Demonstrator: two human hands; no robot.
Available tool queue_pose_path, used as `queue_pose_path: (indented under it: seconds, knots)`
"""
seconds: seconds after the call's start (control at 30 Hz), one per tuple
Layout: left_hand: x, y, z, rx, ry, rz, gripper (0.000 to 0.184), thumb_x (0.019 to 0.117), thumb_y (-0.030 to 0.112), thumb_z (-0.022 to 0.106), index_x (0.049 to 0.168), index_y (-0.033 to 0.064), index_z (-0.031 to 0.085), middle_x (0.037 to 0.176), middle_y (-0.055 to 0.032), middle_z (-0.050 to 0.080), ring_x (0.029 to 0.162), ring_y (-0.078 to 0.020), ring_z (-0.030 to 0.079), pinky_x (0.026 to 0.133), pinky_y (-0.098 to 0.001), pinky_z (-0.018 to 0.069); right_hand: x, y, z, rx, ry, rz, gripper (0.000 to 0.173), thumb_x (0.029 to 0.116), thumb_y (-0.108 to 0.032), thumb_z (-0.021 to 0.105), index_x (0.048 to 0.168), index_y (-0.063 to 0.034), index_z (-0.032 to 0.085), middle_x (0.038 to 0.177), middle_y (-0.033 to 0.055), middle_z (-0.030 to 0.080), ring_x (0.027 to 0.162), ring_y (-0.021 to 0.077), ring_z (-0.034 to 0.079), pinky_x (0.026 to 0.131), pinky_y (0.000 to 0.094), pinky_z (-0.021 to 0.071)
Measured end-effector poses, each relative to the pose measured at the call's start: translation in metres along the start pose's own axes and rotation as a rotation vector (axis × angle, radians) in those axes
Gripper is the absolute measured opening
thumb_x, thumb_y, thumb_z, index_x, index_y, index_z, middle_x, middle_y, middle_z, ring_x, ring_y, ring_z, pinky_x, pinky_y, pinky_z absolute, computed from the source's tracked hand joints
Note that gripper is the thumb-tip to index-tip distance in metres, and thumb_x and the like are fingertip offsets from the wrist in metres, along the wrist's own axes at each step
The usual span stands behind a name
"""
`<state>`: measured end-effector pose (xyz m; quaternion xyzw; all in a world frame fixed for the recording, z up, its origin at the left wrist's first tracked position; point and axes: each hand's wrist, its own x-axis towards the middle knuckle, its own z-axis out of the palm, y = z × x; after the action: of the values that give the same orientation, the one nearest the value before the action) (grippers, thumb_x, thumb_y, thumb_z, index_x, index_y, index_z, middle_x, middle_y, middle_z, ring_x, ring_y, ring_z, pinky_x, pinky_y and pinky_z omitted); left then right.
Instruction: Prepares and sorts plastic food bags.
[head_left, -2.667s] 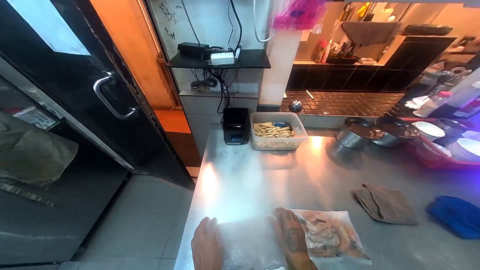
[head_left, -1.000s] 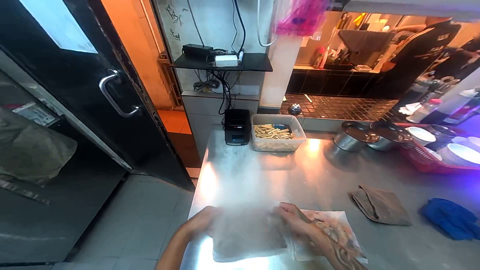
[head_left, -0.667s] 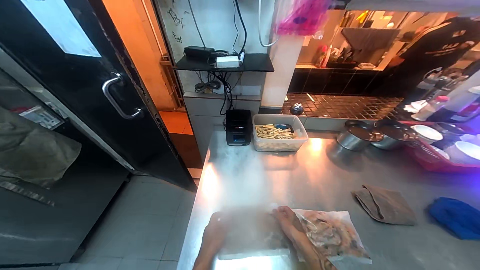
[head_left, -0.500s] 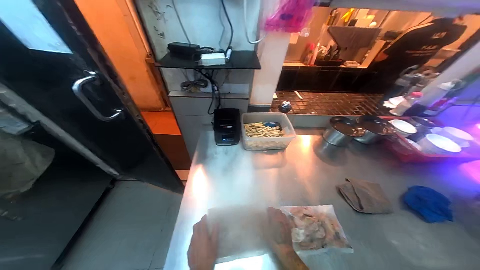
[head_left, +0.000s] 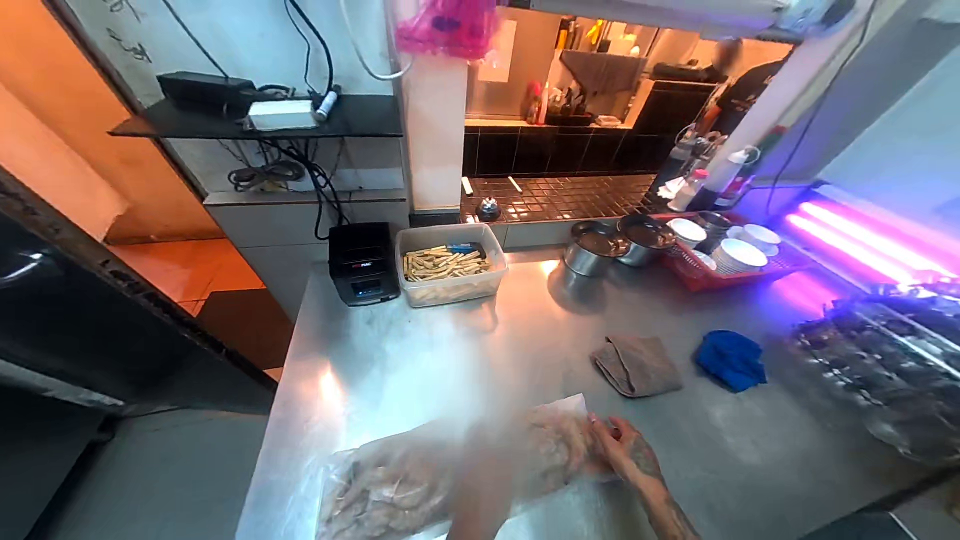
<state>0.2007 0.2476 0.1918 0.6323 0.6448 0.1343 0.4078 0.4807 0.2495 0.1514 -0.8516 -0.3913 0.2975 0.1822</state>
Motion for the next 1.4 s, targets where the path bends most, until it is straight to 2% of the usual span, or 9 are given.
queue_pose_path:
  seconds: [0.27, 0.43, 0.53, 0.67, 0.83, 0.97, 1.07, 1.27, 1.4]
  knots:
    - [0.047, 0.030, 0.003, 0.161, -0.065, -0.346, 0.077, 0.1021, 0.039, 0.055, 0.159, -0.0031, 0.025, 0.143, -0.0248, 0.056, 0.134, -0.0371, 0.055, 0.111, -0.0510, 0.0444, 0.013, -0.013, 0.005, 0.058, -0.162, 0.082, 0.058, 0.0952, -0.055, 0.066, 0.118, -0.0017, 0.069, 0.114, 0.0215, 0.070, 0.110, 0.0349, 0.066, 0.096, 0.0554, 0.0497]
    - [0.052, 0.022, 0.004, 0.013, -0.082, -0.428, 0.056, 0.1038, 0.035, 0.055, 0.145, -0.0022, 0.049, 0.138, -0.0231, 0.061, 0.130, -0.0353, 0.058, 0.110, -0.0521, 0.0454, 0.026, -0.001, 0.007, 0.112, -0.240, 0.048, 0.054, 0.0946, -0.054, 0.068, 0.098, -0.0001, 0.072, 0.096, 0.0201, 0.070, 0.092, 0.0324, 0.066, 0.085, 0.0547, 0.0505]
    - [0.048, 0.014, 0.007, -0.027, -0.097, -0.408, 0.047, 0.1059, 0.037, 0.052, 0.131, -0.0018, 0.064, 0.131, -0.0232, 0.064, 0.128, -0.0359, 0.059, 0.109, -0.0536, 0.0447, 0.024, 0.010, 0.011, 0.209, -0.194, -0.026, 0.047, 0.0949, -0.047, 0.070, 0.094, -0.0003, 0.070, 0.089, 0.0172, 0.068, 0.086, 0.0301, 0.065, 0.081, 0.0537, 0.0503]
    - [0.031, 0.010, 0.013, -0.128, -0.049, -0.272, 0.045, 0.1088, 0.036, 0.047, 0.133, 0.0010, 0.059, 0.118, -0.0224, 0.069, 0.112, -0.0374, 0.067, 0.099, -0.0569, 0.0505, 0.017, 0.030, 0.013, 0.281, -0.092, -0.194, 0.040, 0.0968, -0.037, 0.068, 0.090, 0.0025, 0.070, 0.080, 0.0153, 0.067, 0.076, 0.0267, 0.064, 0.075, 0.0517, 0.0515]
    - [0.015, -0.003, 0.027, -0.297, 0.083, -0.111, 0.043, 0.1102, 0.029, 0.043, 0.135, -0.0033, 0.055, 0.101, -0.0236, 0.071, 0.095, -0.0379, 0.071, 0.090, -0.0571, 0.0547, 0.007, 0.037, 0.004, 0.391, -0.095, -0.321, 0.035, 0.1008, -0.029, 0.062, 0.097, 0.0053, 0.065, 0.077, 0.0078, 0.061, 0.070, 0.0123, 0.058, 0.069, 0.0354, 0.0511]
    - [-0.005, -0.005, -0.002, -0.417, 0.211, -0.077, 0.041, 0.1094, 0.026, 0.045, 0.133, -0.0062, 0.054, 0.095, -0.0219, 0.070, 0.088, -0.0328, 0.070, 0.086, -0.0522, 0.0557, -0.016, 0.005, -0.004, 0.467, -0.131, -0.359, 0.029, 0.1014, -0.027, 0.060, 0.095, 0.0008, 0.064, 0.074, 0.0000, 0.059, 0.066, 0.0052, 0.056, 0.065, 0.0283, 0.0504]
    - [-0.026, -0.021, -0.051, -0.509, 0.329, -0.116, 0.040, 0.1090, 0.024, 0.047, 0.133, -0.0068, 0.054, 0.104, -0.0222, 0.069, 0.095, -0.0292, 0.069, 0.090, -0.0483, 0.0547, -0.051, -0.045, 0.010, 0.500, -0.173, -0.375, 0.025, 0.1001, -0.024, 0.062, 0.090, -0.0007, 0.064, 0.071, -0.0024, 0.059, 0.064, 0.0038, 0.056, 0.063, 0.0268, 0.0505]
    - [-0.045, -0.116, -0.131, -0.532, 0.521, -0.222, 0.035, 0.1087, 0.022, 0.047, 0.129, -0.0044, 0.056, 0.093, -0.0184, 0.070, 0.084, -0.0266, 0.070, 0.081, -0.0489, 0.0573, -0.114, -0.144, 0.096, 0.470, -0.267, -0.362, 0.028, 0.0994, -0.026, 0.064, 0.091, 0.0010, 0.066, 0.069, 0.0044, 0.060, 0.063, 0.0135, 0.057, 0.064, 0.0374, 0.0507]
    - [-0.033, -0.169, -0.122, -0.431, 0.471, -0.408, 0.042, 0.1099, 0.028, 0.045, 0.137, -0.0025, 0.055, 0.106, -0.0258, 0.071, 0.101, -0.0397, 0.069, 0.094, -0.0590, 0.0524, -0.122, -0.151, 0.155, 0.294, -0.261, -0.309, 0.038, 0.1020, -0.033, 0.061, 0.099, 0.0040, 0.067, 0.080, 0.0161, 0.067, 0.076, 0.0283, 0.065, 0.075, 0.0501, 0.0531]
